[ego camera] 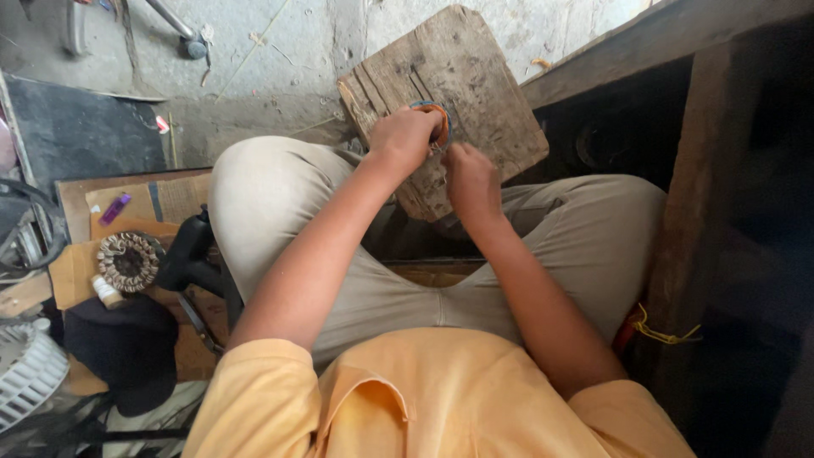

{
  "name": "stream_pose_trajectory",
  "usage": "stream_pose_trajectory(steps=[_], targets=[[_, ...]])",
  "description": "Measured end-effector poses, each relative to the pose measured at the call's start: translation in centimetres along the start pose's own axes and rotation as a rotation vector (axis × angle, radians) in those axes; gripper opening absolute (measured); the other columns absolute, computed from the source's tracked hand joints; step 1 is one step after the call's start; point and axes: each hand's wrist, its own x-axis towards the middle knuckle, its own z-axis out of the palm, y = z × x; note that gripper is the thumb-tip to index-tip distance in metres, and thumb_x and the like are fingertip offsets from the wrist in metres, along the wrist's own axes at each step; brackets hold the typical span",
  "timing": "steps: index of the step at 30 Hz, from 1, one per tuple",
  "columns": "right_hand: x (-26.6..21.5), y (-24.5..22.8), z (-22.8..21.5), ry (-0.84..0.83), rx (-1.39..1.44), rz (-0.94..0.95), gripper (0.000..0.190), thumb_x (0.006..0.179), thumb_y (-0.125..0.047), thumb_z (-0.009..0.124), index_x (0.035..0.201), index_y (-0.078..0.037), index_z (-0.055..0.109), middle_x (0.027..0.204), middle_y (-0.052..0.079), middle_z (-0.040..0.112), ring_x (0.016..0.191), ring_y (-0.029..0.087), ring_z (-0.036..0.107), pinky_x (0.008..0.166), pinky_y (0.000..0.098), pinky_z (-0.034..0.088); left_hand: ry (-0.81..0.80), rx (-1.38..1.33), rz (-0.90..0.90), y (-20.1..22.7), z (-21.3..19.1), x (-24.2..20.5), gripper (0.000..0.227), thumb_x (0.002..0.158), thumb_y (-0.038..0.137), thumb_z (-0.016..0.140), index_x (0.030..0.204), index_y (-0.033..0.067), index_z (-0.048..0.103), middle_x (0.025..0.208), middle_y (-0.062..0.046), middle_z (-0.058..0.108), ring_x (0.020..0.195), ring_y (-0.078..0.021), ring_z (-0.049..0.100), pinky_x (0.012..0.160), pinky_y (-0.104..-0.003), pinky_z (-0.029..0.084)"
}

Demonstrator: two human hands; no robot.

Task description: The person sits cross-legged on the floor and winds white wire around a small orange and blue circular core placed on a wooden board. The person uses both hands to wrap the wire tightly and repeatedly around the core.

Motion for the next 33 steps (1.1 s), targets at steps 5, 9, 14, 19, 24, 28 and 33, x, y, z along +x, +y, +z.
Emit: stream_pose_trajectory(steps=[5, 9, 14, 19, 24, 28, 33], targets=[[-0.2, 2.5, 1.6, 0.043, 0.108, -0.052, 0.007, 0.097, -0.006, 0.058, 0.09, -0.006, 0.061, 0.088, 0.018, 0.064, 0.086, 0.045, 0.064, 0.072, 0.0508, 0.05, 0.041, -0.118, -0.099, -0.3, 1.3, -0.3, 0.01, 0.081, 0.019, 0.073, 0.09, 0.0219, 0.076, 0.092, -0.007, 0.075, 0.091, -0.0324, 0.071, 0.075, -0.049, 0.055], [0.7, 4.2, 1.1, -0.27, 0.428, 0.242, 0.021, 0.108, -0.02, 0.06, 0.093, -0.008, 0.068, 0.078, 0.01, 0.063, 0.068, 0.028, 0.059, 0.058, 0.0354, 0.045, 0.068, -0.092, -0.075, -0.7, 1.6, -0.3, 0.014, 0.08, 0.021, 0.074, 0.091, 0.0262, 0.079, 0.095, -0.007, 0.076, 0.091, -0.031, 0.072, 0.076, -0.047, 0.056], [2.1, 4.9, -1.0, -0.52, 1.07, 0.699, 0.02, 0.103, -0.018, 0.057, 0.093, -0.008, 0.071, 0.072, -0.007, 0.058, 0.052, 0.002, 0.041, 0.046, 0.0205, 0.029, -0.007, -0.085, -0.074, -1.0, 1.6, 0.1, 0.012, 0.079, 0.021, 0.072, 0.087, 0.0258, 0.08, 0.094, -0.006, 0.076, 0.091, -0.0294, 0.073, 0.075, -0.046, 0.056], [4.9, 4.2, -0.9, -0.527, 1.22, 0.845, 0.023, 0.103, -0.017, 0.058, 0.1, -0.001, 0.075, 0.071, -0.005, 0.059, 0.053, 0.003, 0.044, 0.047, 0.0201, 0.033, -0.039, -0.086, -0.052, -1.3, 1.5, 0.9, 0.008, 0.083, 0.025, 0.073, 0.085, 0.0234, 0.08, 0.093, -0.01, 0.075, 0.091, -0.0319, 0.072, 0.074, -0.046, 0.056], [6.0, 4.7, -0.7, -0.564, 1.237, 0.859, 0.021, 0.102, -0.015, 0.061, 0.101, 0.002, 0.075, 0.074, -0.004, 0.061, 0.055, 0.002, 0.045, 0.048, 0.018, 0.034, -0.055, -0.105, -0.034, -1.5, 1.1, 1.2, 0.008, 0.083, 0.026, 0.074, 0.087, 0.0238, 0.08, 0.093, -0.01, 0.074, 0.09, -0.0328, 0.072, 0.075, -0.046, 0.057], [5.7, 5.2, -0.8, -0.574, 1.286, 0.827, 0.022, 0.104, -0.016, 0.061, 0.102, 0.001, 0.074, 0.075, -0.003, 0.063, 0.058, 0.002, 0.049, 0.051, 0.0173, 0.038, -0.055, -0.096, 0.054, -1.7, 0.3, 1.0, 0.008, 0.081, 0.022, 0.074, 0.087, 0.0237, 0.079, 0.09, -0.008, 0.074, 0.089, -0.0325, 0.072, 0.073, -0.048, 0.056], [4.6, 6.1, -0.8, -0.6, 1.293, 0.783, 0.022, 0.105, -0.017, 0.059, 0.103, 0.0, 0.072, 0.08, -0.001, 0.066, 0.067, 0.004, 0.058, 0.058, 0.0177, 0.045, -0.019, -0.056, 0.16, -2.0, 0.8, 0.0, 0.014, 0.077, 0.023, 0.08, 0.09, 0.0193, 0.076, 0.089, -0.01, 0.073, 0.088, -0.0346, 0.071, 0.072, -0.049, 0.055]])
